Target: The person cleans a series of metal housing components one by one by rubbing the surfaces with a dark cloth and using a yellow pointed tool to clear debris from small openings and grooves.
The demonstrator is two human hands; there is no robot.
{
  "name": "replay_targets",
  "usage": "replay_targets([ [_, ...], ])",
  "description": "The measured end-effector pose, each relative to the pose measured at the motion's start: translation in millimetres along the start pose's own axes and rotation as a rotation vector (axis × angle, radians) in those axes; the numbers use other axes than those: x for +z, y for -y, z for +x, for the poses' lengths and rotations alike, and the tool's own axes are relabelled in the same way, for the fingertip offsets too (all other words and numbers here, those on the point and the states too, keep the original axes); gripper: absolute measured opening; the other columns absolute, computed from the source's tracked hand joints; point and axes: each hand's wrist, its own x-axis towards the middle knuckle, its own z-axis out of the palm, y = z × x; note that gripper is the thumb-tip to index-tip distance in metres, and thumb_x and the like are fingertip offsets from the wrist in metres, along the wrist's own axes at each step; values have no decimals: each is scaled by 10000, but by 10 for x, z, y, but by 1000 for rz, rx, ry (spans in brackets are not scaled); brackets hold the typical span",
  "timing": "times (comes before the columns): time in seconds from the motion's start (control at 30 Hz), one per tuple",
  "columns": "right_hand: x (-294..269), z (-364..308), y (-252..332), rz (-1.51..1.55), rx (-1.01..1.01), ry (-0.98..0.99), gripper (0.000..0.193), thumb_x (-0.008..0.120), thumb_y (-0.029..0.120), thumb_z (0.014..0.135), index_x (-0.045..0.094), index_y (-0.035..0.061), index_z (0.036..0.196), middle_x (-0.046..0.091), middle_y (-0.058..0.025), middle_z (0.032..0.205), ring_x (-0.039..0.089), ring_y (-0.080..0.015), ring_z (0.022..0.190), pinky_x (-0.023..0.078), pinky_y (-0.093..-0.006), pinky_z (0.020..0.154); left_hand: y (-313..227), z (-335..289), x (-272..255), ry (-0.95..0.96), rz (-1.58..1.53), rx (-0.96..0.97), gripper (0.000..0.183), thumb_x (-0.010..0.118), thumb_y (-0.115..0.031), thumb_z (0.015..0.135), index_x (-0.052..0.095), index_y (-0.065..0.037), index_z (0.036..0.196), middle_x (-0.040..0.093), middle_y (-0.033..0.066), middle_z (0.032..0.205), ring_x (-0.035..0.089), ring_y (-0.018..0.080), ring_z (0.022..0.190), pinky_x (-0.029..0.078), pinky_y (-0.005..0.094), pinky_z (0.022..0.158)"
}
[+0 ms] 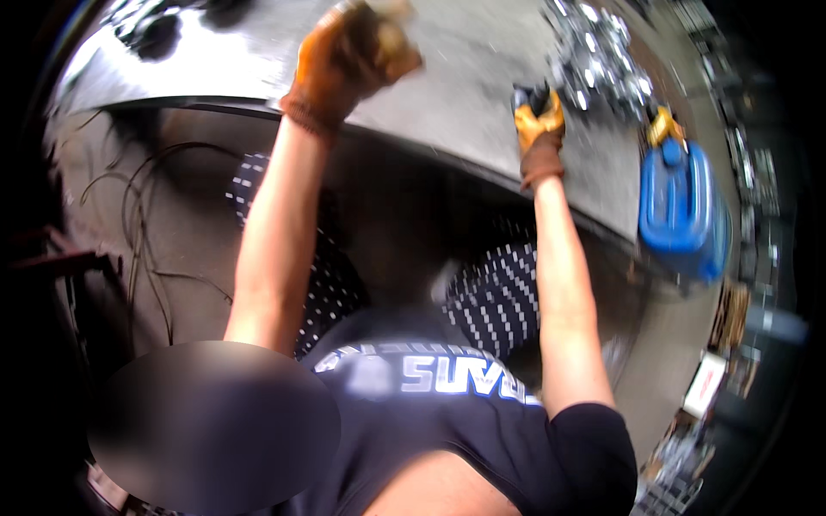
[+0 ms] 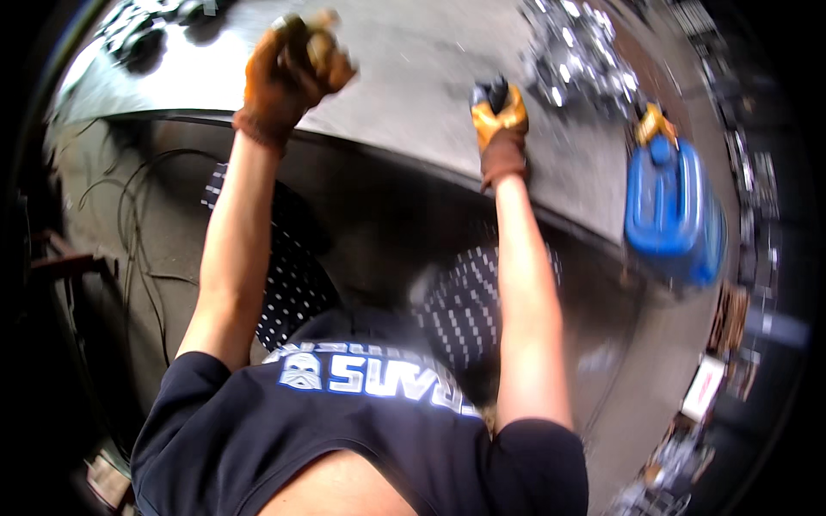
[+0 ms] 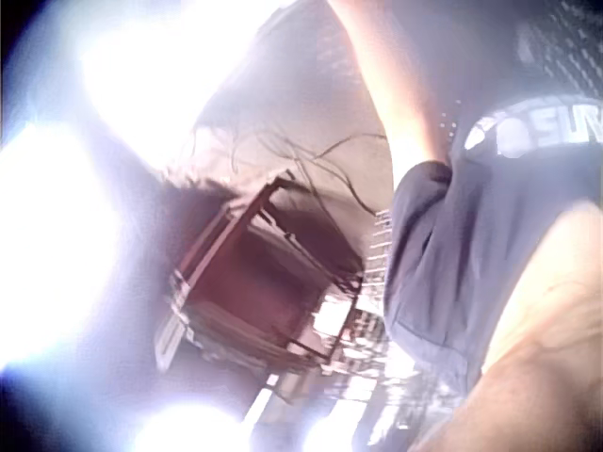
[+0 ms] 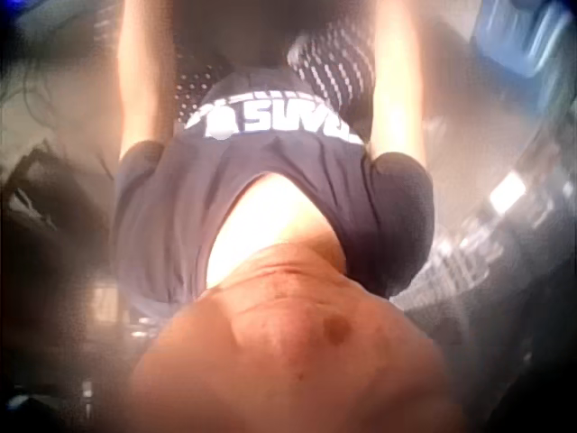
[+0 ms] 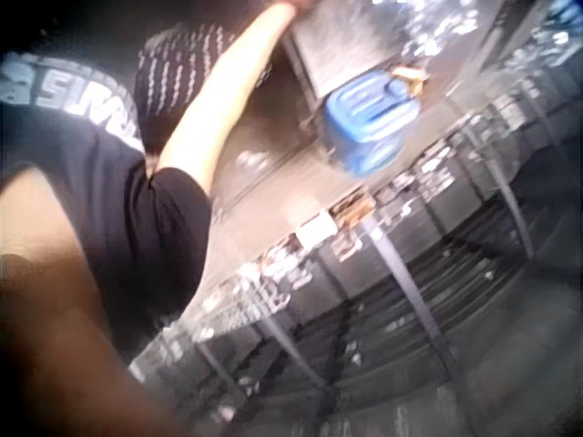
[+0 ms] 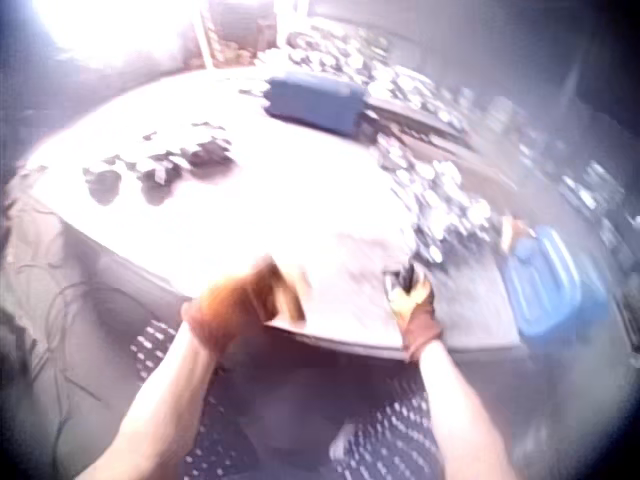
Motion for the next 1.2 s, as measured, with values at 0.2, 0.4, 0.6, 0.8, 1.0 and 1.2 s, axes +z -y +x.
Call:
replay_targets([
  [0.2,-1261,-527,488,493,447,177,315,608,245,1005,653,8,1208,724,-145,954,721,-280,891,562,-345,724,1972,-1168,895,-30,1239,-1174,477,650,-371,931,686,11,1217,716,236,1141,697,299,1085,545,404,917],
  [0.4,-1658,-899,69,914,541,279,427,566,262,993,570,-61,1272,666,-144,853,670,-298,812,543,-416,794,3458,-2579,18,319,1341,-1581,420,575,-408,961,728,-56,1132,748,125,1115,707,240,1027,549,385,857],
  [0.6,-1410,-571,383,847,706,262,481,529,401,1032,604,-37,1216,670,-98,818,662,-210,691,538,-322,639,3600,-2697,229,287,1432,-1610,439,589,-424,952,726,-52,1140,740,143,1126,701,258,1039,545,389,869],
  [0.8,-1744,-584,174,837,661,194,506,386,375,1099,561,-77,1245,660,-105,825,668,-228,725,550,-360,675,3778,-2210,275,202,1469,-1611,458,602,-439,943,724,-48,1148,732,160,1137,696,276,1052,541,393,882],
  [1.0,-2150,-267,94,731,656,246,445,498,339,1057,535,-41,1286,629,-88,871,622,-216,783,535,-379,772,3996,-1630,300,117,1500,-1525,479,616,-455,934,722,-44,1155,725,178,1148,691,293,1064,537,397,894],
  [1.2,-2495,-320,-422,1247,701,157,499,459,431,1081,533,12,1343,651,-78,857,630,-226,710,556,-406,796,3875,-1317,704,36,1510,-1412,501,629,-470,925,721,-39,1163,717,195,1159,686,311,1076,533,401,906],
])
